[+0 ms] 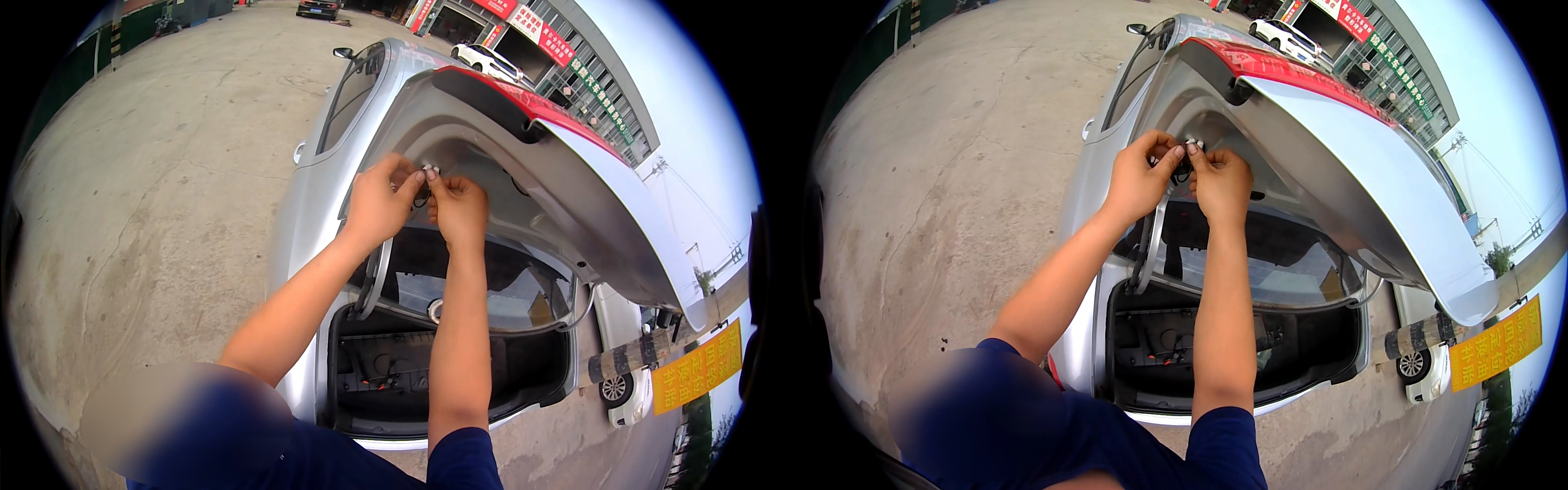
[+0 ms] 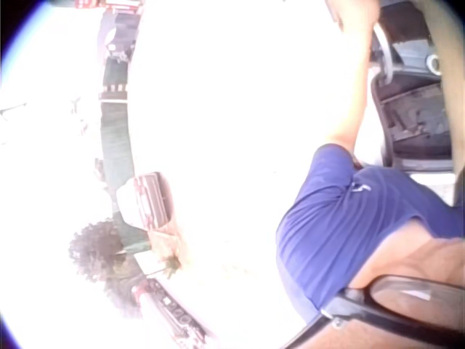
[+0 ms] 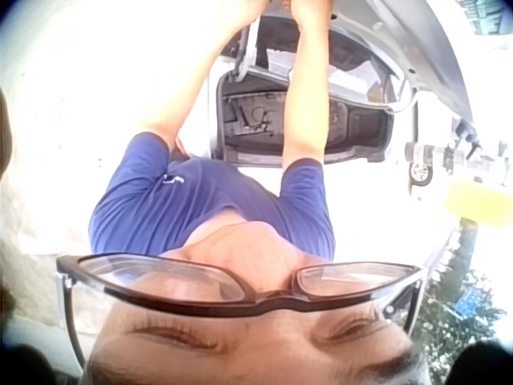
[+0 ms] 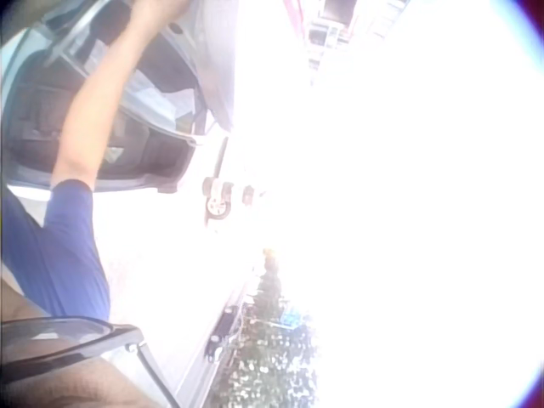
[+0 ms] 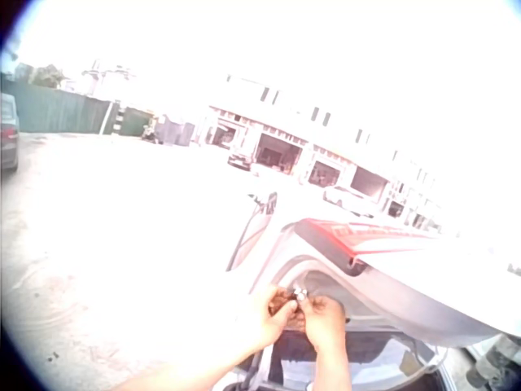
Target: The person works at the open trunk of a silver car, connecting and taping wires near the tail light assembly. They route wires along the trunk lid, secure them with electrical tape, and adjust connections to the vehicle's wiring harness.
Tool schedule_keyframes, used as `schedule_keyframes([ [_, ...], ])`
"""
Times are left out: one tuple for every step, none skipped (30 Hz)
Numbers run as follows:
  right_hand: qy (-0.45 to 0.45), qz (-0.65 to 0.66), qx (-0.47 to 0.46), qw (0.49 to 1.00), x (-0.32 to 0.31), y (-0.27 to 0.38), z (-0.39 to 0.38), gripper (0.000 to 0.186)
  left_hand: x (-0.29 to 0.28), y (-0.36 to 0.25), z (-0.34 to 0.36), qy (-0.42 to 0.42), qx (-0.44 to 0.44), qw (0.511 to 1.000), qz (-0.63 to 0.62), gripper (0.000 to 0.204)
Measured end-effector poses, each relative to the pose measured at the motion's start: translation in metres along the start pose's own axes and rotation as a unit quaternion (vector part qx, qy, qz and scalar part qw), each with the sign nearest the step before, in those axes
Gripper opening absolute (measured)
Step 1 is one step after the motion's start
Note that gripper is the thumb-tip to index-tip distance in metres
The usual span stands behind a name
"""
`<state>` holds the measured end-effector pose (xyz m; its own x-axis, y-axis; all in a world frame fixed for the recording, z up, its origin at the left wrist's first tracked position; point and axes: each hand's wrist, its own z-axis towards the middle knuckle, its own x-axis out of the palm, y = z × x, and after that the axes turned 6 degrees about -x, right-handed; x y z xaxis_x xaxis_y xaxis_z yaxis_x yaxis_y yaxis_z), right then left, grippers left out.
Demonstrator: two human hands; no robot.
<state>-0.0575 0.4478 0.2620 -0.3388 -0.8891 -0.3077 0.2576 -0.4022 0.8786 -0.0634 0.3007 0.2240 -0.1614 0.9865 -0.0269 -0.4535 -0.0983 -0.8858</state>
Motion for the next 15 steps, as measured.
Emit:
schedule_keyframes([
  [0.024,0.032,0.020,0.999,-0.005,-0.002,0.001,0.028,-0.002,-0.002,-0.009,-0.004,0.046,0.999,0.019,0.022],
  [0.047,0.064,0.042,0.996,-0.012,-0.003,0.002,0.027,-0.005,-0.008,-0.016,0.014,0.064,0.995,0.076,0.037],
  [0.071,0.080,0.049,0.993,-0.020,-0.003,0.002,0.027,-0.004,-0.010,-0.023,0.013,0.085,0.992,0.092,0.042],
  [0.099,0.098,0.054,0.989,-0.026,0.006,0.002,0.028,-0.006,-0.012,-0.028,0.007,0.106,0.988,0.112,0.046],
  [0.126,0.116,0.062,0.983,-0.033,0.011,0.002,0.029,-0.008,-0.016,-0.032,0.004,0.126,0.983,0.131,0.051],
  [0.167,0.094,0.049,0.980,-0.037,0.013,0.005,0.033,-0.011,-0.021,-0.034,0.044,0.088,0.985,0.143,0.059],
  [0.174,0.073,0.043,0.981,-0.039,0.014,0.007,0.032,-0.010,-0.018,-0.033,0.030,0.101,0.981,0.162,0.058],
  [0.181,0.051,0.036,0.981,-0.040,0.014,0.009,0.031,-0.007,-0.010,-0.029,0.015,0.114,0.977,0.181,0.057],
  [0.188,0.030,0.029,0.981,-0.039,0.014,0.010,0.030,-0.005,-0.003,-0.026,0.001,0.127,0.971,0.200,0.056],
  [0.184,0.011,0.010,0.983,-0.040,0.012,0.010,0.029,-0.004,0.000,-0.020,0.014,0.109,0.983,0.147,0.053],
  [0.180,-0.008,-0.009,0.984,-0.040,0.007,0.009,0.027,-0.004,0.003,-0.015,0.028,0.091,0.991,0.094,0.051],
  [0.176,-0.026,-0.028,0.984,-0.039,0.001,0.007,0.027,-0.006,0.007,-0.009,0.042,0.073,0.996,0.040,0.049],
  [0.159,-0.027,-0.030,0.986,-0.039,-0.007,0.004,0.027,-0.007,0.008,-0.005,0.045,0.079,0.995,0.031,0.045],
  [0.143,-0.025,-0.032,0.989,-0.036,-0.016,-0.001,0.029,-0.010,0.009,-0.001,0.048,0.086,0.995,0.024,0.042],
  [0.127,-0.024,-0.034,0.991,-0.032,-0.025,-0.005,0.031,-0.011,0.009,0.002,0.050,0.091,0.994,0.017,0.038],
])
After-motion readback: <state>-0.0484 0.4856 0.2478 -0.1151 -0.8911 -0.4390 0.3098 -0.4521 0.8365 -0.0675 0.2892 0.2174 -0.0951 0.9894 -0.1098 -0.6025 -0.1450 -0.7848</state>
